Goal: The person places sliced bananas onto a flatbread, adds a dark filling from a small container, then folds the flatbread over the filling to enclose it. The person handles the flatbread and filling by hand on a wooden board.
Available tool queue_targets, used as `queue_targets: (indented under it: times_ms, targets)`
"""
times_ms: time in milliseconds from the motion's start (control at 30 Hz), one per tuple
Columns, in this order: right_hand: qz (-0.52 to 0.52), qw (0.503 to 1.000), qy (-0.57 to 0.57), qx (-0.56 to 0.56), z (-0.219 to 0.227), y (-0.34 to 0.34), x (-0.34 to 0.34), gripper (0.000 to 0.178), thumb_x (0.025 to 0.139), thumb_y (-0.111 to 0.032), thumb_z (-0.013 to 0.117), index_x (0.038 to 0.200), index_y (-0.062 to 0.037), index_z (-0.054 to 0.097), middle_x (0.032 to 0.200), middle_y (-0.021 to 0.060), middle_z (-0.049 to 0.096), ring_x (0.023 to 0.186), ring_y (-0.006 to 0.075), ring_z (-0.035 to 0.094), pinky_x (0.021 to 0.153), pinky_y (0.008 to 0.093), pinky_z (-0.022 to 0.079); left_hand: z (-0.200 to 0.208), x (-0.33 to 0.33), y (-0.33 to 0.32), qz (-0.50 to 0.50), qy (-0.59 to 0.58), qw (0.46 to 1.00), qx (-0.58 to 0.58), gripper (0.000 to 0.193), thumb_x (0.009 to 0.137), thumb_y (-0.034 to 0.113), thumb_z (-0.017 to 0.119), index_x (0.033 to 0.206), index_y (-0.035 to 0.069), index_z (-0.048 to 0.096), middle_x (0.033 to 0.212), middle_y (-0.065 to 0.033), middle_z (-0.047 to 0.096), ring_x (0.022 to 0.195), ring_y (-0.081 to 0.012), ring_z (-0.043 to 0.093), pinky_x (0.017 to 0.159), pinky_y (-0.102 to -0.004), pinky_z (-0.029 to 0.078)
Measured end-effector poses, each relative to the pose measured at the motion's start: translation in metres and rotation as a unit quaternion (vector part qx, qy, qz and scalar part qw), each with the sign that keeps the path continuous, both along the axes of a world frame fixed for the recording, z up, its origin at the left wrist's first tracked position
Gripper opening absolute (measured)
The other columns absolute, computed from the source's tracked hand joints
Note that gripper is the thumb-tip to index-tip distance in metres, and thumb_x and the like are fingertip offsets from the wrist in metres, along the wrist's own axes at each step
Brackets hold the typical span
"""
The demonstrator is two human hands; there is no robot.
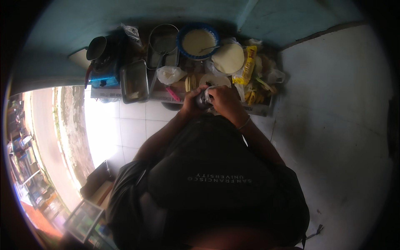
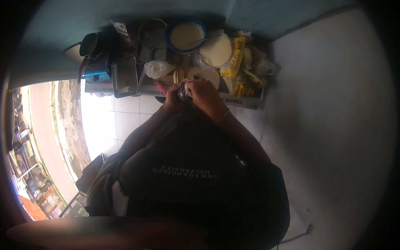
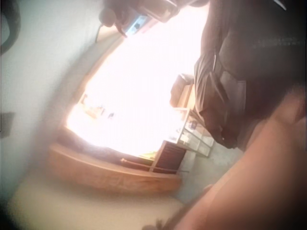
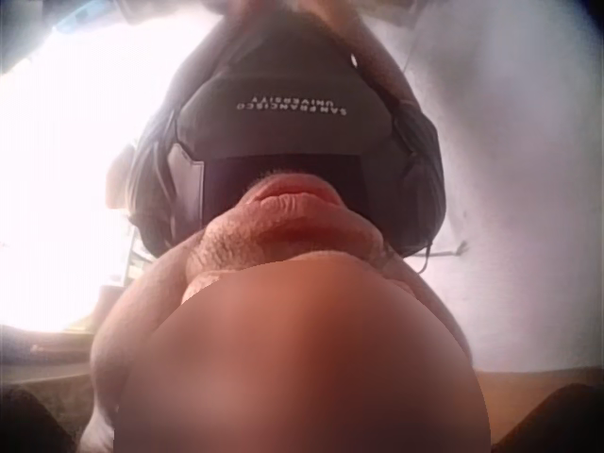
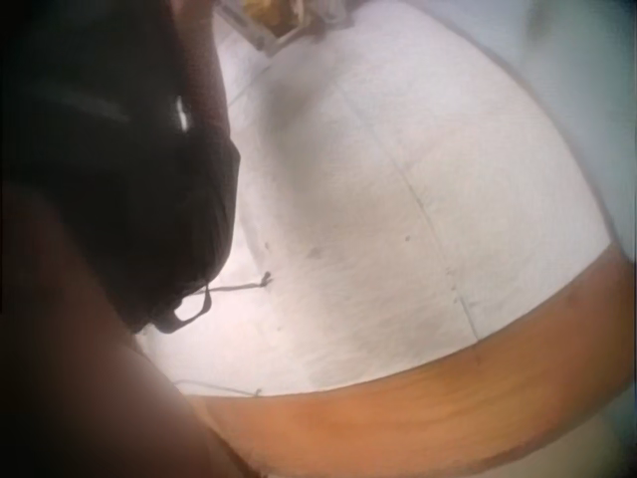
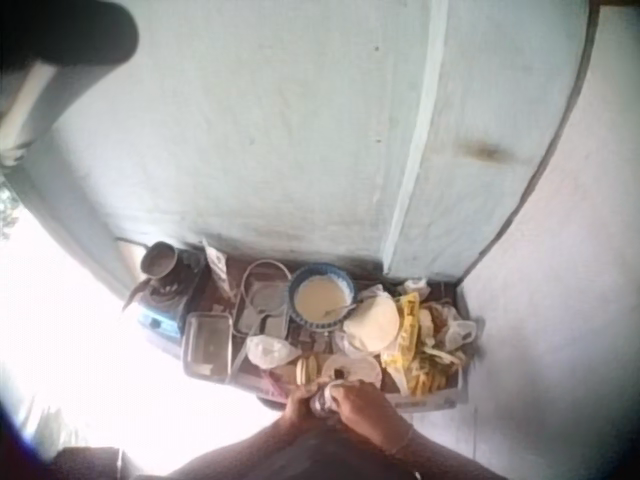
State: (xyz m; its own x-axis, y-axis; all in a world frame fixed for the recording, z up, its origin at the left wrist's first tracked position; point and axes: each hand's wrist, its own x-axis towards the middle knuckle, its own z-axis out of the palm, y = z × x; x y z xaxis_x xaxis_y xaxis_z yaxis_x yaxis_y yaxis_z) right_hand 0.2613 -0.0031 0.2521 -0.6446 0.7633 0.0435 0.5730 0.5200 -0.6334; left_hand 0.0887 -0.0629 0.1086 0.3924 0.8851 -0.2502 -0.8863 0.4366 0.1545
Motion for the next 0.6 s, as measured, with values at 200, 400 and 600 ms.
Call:
queue_targets:
  times_ms: [200,400,600]
  targets:
    - [-0.003,1.0,0.003,0.018,-0.012,0.008,-0.002,0.007,0.086,-0.009,0.072,0.091,-0.0046,0.076,0.085,0.0205,0.073,0.084,0.0427,0.071,0.08,0.0532,0.057,-0.01,-0.004,0.001,-0.012,-0.012,1.0,-0.01,0.042,0.101,0.035,0.064,0.136,0.012,0.06,0.128,-0.0138,0.07,0.116,-0.0314,0.069,0.1,-0.05,0.056]
    - [-0.013,0.998,0.064,0.02,-0.022,0.028,-0.006,0.006,0.085,-0.006,0.073,0.088,-0.0002,0.074,0.082,0.0206,0.072,0.08,0.0428,0.071,0.075,0.0497,0.056,-0.02,-0.004,0.007,0.016,0.026,0.999,-0.012,0.048,0.103,0.038,0.055,0.141,0.01,0.058,0.128,-0.0113,0.07,0.114,-0.0276,0.069,0.097,-0.0426,0.056]
    - [-0.072,0.992,0.099,-0.041,-0.048,0.049,-0.007,0.015,0.086,-0.006,0.08,0.098,0.0019,0.078,0.089,0.0209,0.077,0.082,0.0382,0.076,0.074,0.0408,0.057,-0.049,-0.007,0.017,0.053,0.12,0.988,-0.083,0.047,0.102,0.039,0.056,0.14,0.01,0.059,0.127,-0.0102,0.07,0.114,-0.0255,0.069,0.092,-0.0414,0.056]
